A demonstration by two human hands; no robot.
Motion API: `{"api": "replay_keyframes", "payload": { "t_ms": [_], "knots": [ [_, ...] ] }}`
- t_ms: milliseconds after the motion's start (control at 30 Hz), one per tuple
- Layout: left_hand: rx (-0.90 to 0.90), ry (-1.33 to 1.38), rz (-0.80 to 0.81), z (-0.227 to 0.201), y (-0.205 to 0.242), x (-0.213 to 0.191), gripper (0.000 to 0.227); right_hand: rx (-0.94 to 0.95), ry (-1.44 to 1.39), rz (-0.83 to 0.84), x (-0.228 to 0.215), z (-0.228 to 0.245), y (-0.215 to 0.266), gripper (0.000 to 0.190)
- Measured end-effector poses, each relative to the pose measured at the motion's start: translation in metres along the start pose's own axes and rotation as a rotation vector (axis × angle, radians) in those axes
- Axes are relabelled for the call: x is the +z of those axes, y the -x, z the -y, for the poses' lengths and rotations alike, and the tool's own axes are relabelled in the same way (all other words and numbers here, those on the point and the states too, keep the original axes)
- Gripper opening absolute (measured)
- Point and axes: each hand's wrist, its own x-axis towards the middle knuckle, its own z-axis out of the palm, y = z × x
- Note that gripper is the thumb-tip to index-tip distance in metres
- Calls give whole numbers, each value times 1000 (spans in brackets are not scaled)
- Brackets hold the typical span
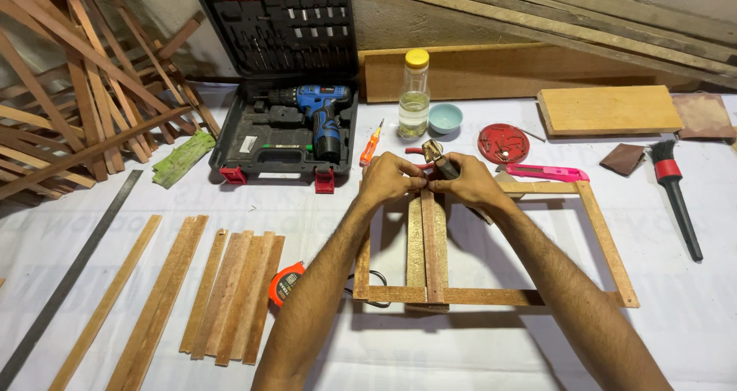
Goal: The person measures a rectangular wooden frame with a tape measure and a steel ruler, marks a position, and fits a wooden crossbar across the frame. They then hold the crossbar in place and hammer nails into it to secure it to the frame.
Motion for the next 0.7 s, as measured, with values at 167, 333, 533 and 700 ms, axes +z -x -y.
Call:
{"api": "replay_keyframes", "payload": {
  "t_ms": [167,333,533,700],
  "knots": [
    [-56,7,-17,-9,0,-4,27,2,-8,9,-1,4,0,41],
    [-66,-10,8,-6,-6,0,28,15,-66,23,0,3,0,38],
    [-2,-49,-9,-11,3,-2,25,7,-51,7,0,2,0,37],
    [160,-188,-151,-21,28,-2,17,-16,-17,9,-1,7,3,36]
  ]
}}
